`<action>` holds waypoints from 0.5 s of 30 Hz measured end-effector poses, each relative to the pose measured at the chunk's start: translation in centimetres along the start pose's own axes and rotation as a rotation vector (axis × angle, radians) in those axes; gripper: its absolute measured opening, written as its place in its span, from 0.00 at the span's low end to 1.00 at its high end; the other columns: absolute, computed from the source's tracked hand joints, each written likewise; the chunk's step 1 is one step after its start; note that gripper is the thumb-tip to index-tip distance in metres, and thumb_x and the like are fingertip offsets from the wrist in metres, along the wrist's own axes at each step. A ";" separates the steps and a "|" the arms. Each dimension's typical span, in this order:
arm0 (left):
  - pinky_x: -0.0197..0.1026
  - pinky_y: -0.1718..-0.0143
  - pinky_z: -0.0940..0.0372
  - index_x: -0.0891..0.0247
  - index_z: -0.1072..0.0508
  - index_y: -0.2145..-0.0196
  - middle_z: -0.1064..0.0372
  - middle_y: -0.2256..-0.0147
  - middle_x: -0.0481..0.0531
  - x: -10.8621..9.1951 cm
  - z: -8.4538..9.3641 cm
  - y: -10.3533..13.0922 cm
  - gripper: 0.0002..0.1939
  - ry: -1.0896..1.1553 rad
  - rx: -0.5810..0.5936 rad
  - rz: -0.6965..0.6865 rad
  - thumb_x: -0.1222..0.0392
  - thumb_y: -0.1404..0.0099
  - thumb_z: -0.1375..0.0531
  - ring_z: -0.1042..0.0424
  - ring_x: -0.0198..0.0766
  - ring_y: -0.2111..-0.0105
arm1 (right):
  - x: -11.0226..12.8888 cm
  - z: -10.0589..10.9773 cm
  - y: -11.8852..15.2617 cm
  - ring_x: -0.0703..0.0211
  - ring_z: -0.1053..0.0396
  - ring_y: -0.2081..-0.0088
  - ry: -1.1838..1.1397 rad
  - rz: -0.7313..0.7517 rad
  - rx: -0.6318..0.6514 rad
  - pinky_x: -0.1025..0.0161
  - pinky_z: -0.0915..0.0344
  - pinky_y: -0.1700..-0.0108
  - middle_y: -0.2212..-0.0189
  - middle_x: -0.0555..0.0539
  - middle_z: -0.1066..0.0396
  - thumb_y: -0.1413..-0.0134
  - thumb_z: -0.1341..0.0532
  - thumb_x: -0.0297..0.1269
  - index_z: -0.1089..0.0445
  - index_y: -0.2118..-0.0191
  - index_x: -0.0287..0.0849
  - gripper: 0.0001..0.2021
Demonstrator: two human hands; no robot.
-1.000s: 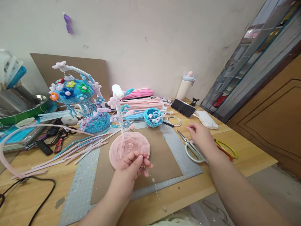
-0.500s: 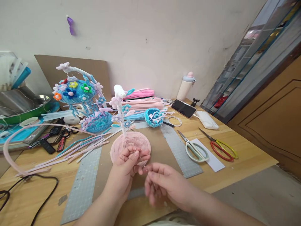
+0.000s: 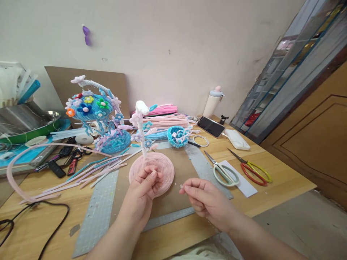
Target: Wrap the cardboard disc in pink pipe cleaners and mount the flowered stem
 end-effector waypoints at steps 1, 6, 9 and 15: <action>0.29 0.68 0.32 0.63 0.27 0.65 0.27 0.73 0.45 0.1 0.0 0.0 0.21 -0.015 -0.007 -0.004 0.56 0.54 0.26 0.28 0.27 0.71 | 0.1 0.1 0.0 0.75 0.62 0.85 0.007 0.012 -0.005 0.71 0.66 0.83 0.88 0.62 0.51 0.53 0.31 0.50 0.30 0.70 0.39 0.18; 0.30 0.68 0.33 0.61 0.30 0.67 0.26 0.71 0.44 0.3 0.1 0.1 0.20 -0.109 -0.036 -0.025 0.54 0.54 0.27 0.28 0.29 0.70 | 0.3 0.4 0.0 0.75 0.63 0.85 -0.042 0.029 -0.021 0.72 0.67 0.83 0.88 0.62 0.52 0.51 0.32 0.49 0.31 0.69 0.40 0.16; 0.29 0.75 0.38 0.60 0.34 0.72 0.32 0.79 0.40 0.4 0.0 0.1 0.18 -0.192 -0.009 -0.026 0.53 0.52 0.29 0.34 0.27 0.78 | 0.5 0.6 0.1 0.75 0.64 0.85 -0.101 0.035 -0.046 0.72 0.68 0.83 0.88 0.63 0.52 0.53 0.31 0.49 0.32 0.69 0.41 0.17; 0.32 0.80 0.49 0.64 0.30 0.77 0.35 0.84 0.44 1.5 -0.9 0.9 0.12 -0.434 0.209 0.132 0.57 0.52 0.31 0.42 0.28 0.83 | 1.0 0.5 0.0 0.74 0.65 0.84 -0.163 0.144 -0.155 0.72 0.67 0.83 0.88 0.63 0.53 0.54 0.31 0.49 0.33 0.69 0.42 0.16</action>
Point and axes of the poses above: each hand's wrist, its own y-axis away from the middle knuckle, its own z-axis out of the back of the hand, x = y × z, the point moved 2 cm from there along -y, towards the middle knuckle
